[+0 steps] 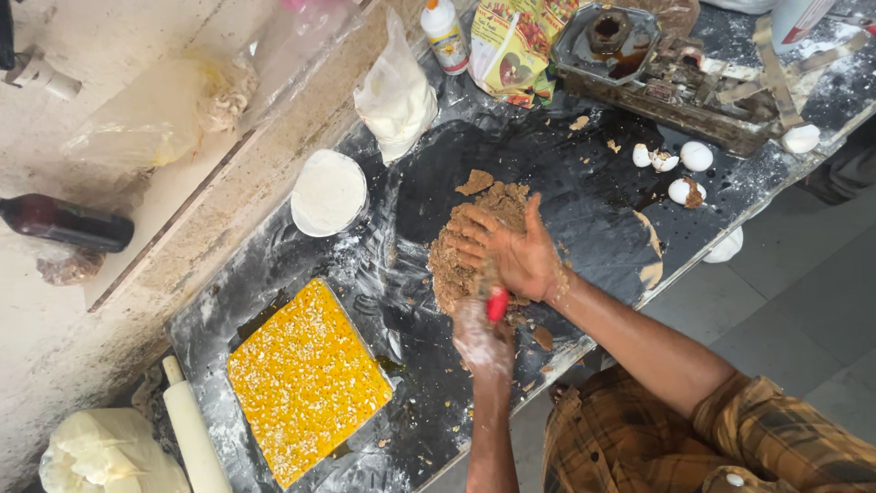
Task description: The person kneads a brown dough mixture on a black countertop using both hands and a red scraper. They repeatedly fold and press the dough, occasionally scraping the surface to gather loose bits. The person also briefly picks up a white bowl and places it back down.
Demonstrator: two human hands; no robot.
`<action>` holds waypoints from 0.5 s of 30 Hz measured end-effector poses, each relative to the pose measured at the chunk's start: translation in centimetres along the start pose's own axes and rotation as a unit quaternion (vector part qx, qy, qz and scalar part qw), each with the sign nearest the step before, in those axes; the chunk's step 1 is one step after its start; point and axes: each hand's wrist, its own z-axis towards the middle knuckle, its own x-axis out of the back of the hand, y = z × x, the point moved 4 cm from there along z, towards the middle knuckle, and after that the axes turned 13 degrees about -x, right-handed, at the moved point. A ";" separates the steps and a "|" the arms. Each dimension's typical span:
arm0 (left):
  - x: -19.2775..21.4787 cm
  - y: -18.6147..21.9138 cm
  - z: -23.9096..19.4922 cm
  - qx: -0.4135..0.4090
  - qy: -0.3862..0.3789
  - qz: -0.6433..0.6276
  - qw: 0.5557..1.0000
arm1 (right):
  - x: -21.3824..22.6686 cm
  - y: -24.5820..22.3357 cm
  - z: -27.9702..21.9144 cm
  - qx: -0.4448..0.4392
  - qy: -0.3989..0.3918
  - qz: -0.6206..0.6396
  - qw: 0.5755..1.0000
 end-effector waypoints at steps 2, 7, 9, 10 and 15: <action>-1.4 -2.7 -1.5 0.066 0.027 0.012 0.997 | 0.1 -1.2 0.8 0.043 -0.038 0.089 0.994; -3.5 -0.2 -3.4 0.054 0.103 -0.060 0.991 | 1.3 -4.8 3.8 0.129 0.016 0.417 0.900; -2.9 2.6 -2.4 -0.091 0.098 -0.034 0.991 | 1.5 -4.7 4.6 0.147 0.012 0.469 0.871; -2.7 2.7 -1.8 -0.070 0.088 -0.047 0.993 | 1.7 -4.5 4.8 0.144 0.000 0.472 0.870; -2.2 1.3 1.3 -0.081 0.143 -0.033 0.986 | 1.8 -2.6 6.2 0.097 -0.056 0.431 0.896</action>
